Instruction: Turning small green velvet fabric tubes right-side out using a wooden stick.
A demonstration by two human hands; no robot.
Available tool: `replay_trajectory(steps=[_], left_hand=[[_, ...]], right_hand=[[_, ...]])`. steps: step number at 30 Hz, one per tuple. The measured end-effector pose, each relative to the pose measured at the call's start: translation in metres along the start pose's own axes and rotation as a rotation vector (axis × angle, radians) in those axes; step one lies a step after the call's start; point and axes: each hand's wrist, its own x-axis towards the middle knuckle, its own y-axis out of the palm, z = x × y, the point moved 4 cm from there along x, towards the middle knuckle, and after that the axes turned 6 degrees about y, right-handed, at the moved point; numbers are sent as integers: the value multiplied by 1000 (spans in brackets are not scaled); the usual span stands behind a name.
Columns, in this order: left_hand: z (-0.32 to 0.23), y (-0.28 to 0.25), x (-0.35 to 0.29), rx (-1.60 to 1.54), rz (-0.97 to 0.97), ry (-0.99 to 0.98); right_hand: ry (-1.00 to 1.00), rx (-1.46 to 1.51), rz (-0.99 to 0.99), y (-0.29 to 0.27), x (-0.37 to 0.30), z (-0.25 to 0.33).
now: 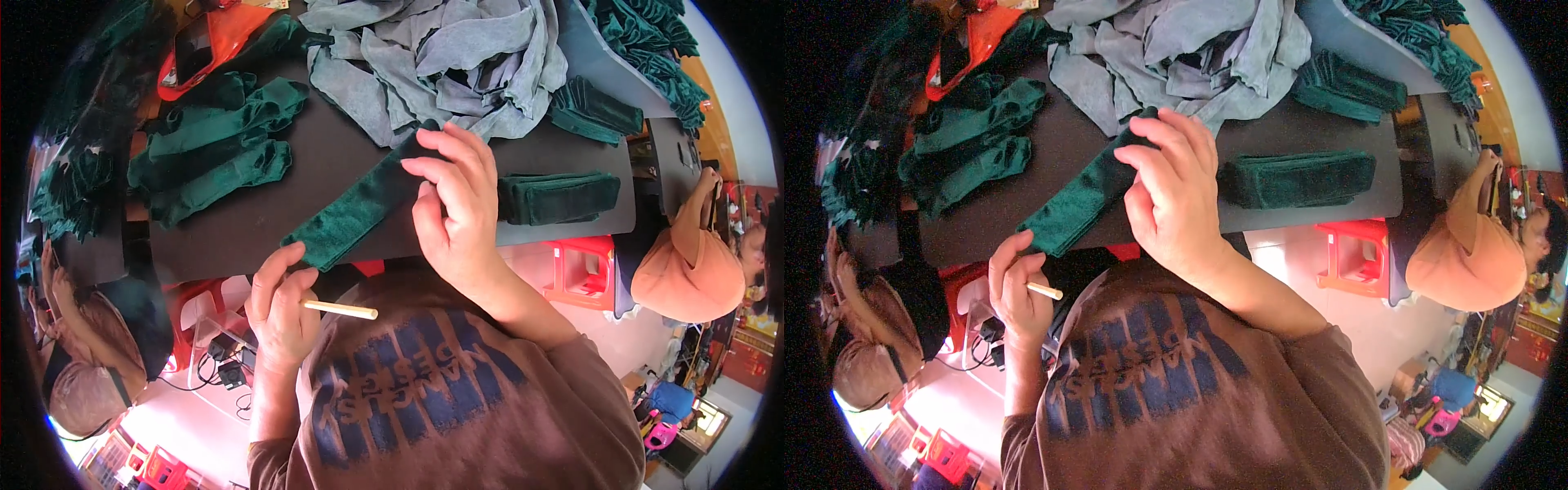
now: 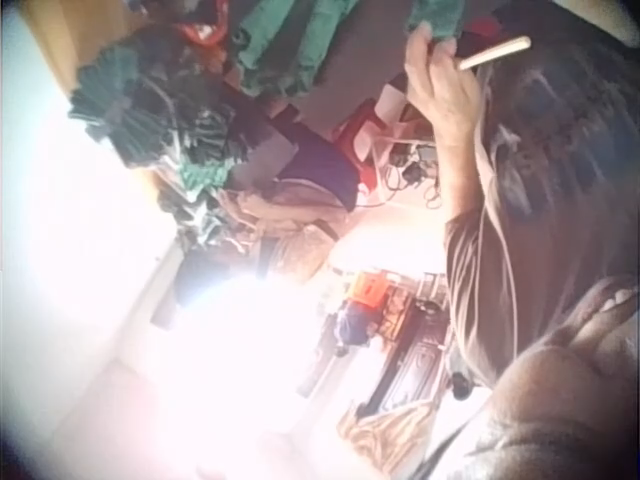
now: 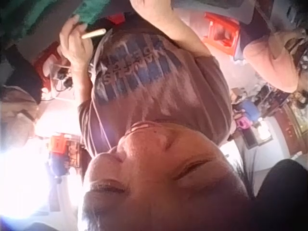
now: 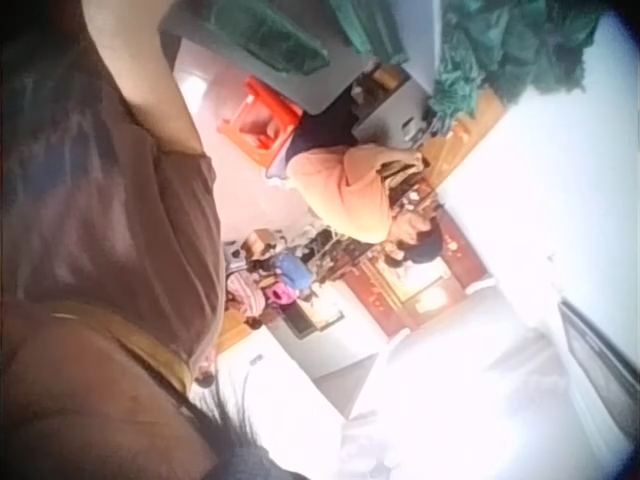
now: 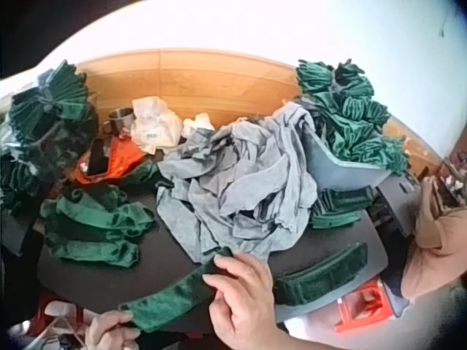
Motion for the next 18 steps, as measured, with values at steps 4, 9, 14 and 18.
replay_trajectory(steps=[4, 9, 14, 18], left_hand=[[-1, 1, 2, -23, -20, -5], [6, 12, 2, -109, 136, -181], [12, 11, -3, -182, 104, -269], [12, -2, -9, -193, -90, -124]], right_hand=[[-95, -62, 65, 6, -1, 15], [-57, -297, 358, 32, -6, 6], [-46, -284, 374, 34, -5, 7], [-67, -265, 351, 28, -5, 12]])
